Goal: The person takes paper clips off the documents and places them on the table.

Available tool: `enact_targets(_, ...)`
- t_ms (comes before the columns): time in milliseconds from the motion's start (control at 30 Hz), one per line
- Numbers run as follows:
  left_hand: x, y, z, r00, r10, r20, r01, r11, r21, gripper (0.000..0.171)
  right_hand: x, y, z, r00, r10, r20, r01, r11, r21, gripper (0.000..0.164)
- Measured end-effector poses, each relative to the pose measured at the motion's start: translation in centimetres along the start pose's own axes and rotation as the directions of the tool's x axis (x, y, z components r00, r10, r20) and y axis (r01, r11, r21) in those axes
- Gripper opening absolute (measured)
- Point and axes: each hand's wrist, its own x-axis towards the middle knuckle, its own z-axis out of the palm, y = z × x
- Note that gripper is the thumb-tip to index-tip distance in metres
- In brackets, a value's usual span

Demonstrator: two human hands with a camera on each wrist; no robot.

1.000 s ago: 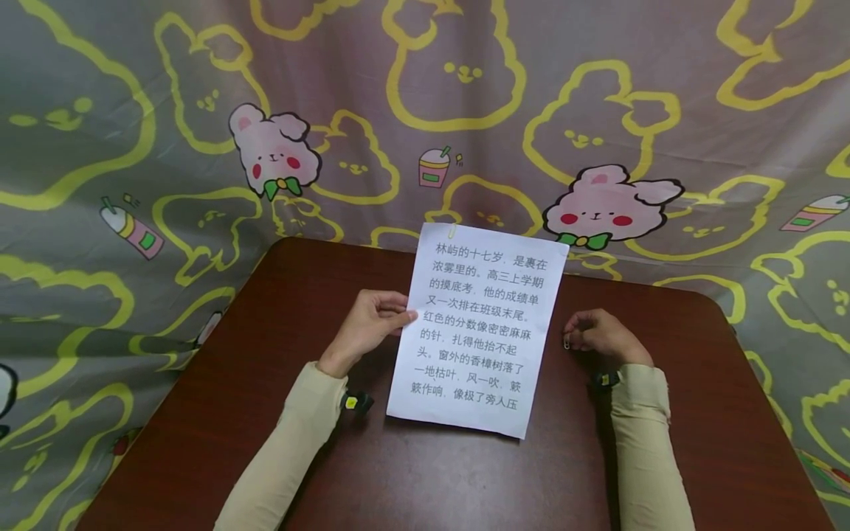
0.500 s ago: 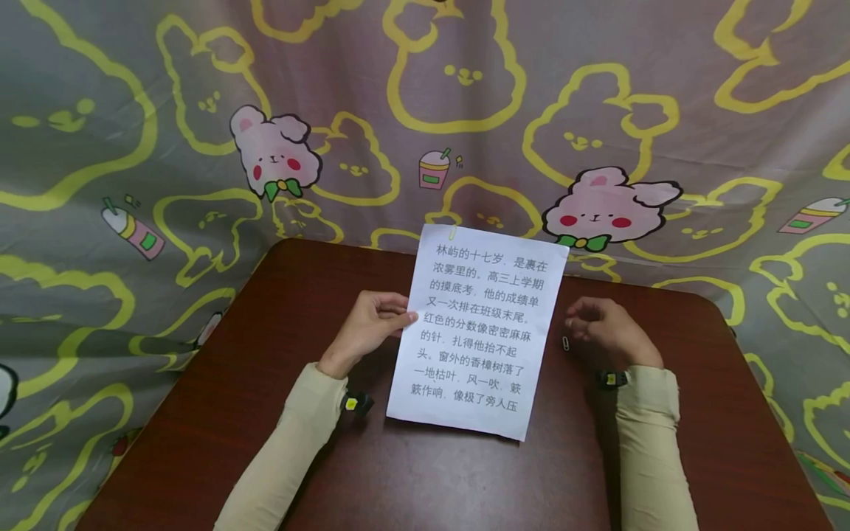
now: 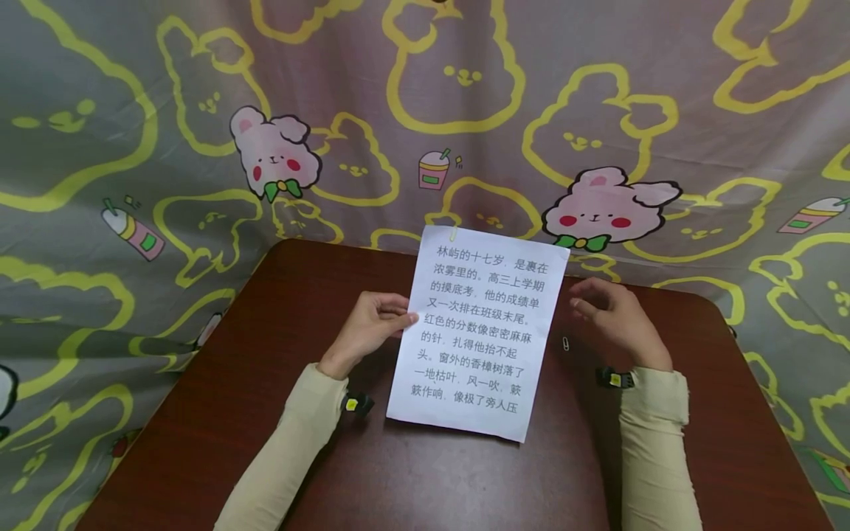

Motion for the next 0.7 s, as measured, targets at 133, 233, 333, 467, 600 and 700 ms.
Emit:
enact_targets(133, 0.0, 0.0, 0.0, 1.000, -0.002, 0.002, 0.002, 1.000, -0.003, 0.020, -0.3, -1.0, -0.3, 0.999, -0.019, -0.049, 0.019, 1.000, 0.011, 0.029)
enact_targets(233, 0.0, -0.1, 0.0, 1.000, -0.006, 0.005, 0.006, 1.000, -0.002, 0.019, -0.4, -1.5, -0.5, 0.997, -0.028, -0.072, 0.032, 0.998, 0.052, 0.029)
enact_targets(333, 0.0, -0.1, 0.1, 1.000, -0.010, 0.009, 0.010, 1.000, -0.002, 0.020, -0.5, -1.9, -0.6, 0.995, -0.034, -0.097, 0.043, 0.994, 0.103, 0.029)
enact_targets(467, 0.0, -0.1, 0.1, 1.000, -0.014, 0.013, 0.014, 1.000, 0.000, 0.021, -0.5, -2.4, -0.5, 0.988, -0.062, -0.142, 0.085, 0.984, 0.157, 0.032)
enact_targets(600, -0.1, -0.1, 0.1, 1.000, -0.021, 0.013, 0.021, 1.000, 0.000, 0.021, -0.1, -2.9, -0.3, 0.977, -0.096, -0.190, 0.136, 0.968, 0.213, 0.036)
enact_targets(700, -0.1, -0.1, 0.3, 1.000, -0.019, 0.023, 0.020, 1.000, -0.003, 0.022, 0.1, -3.4, -0.3, 0.971, -0.077, -0.225, 0.133, 0.959, 0.250, 0.038)
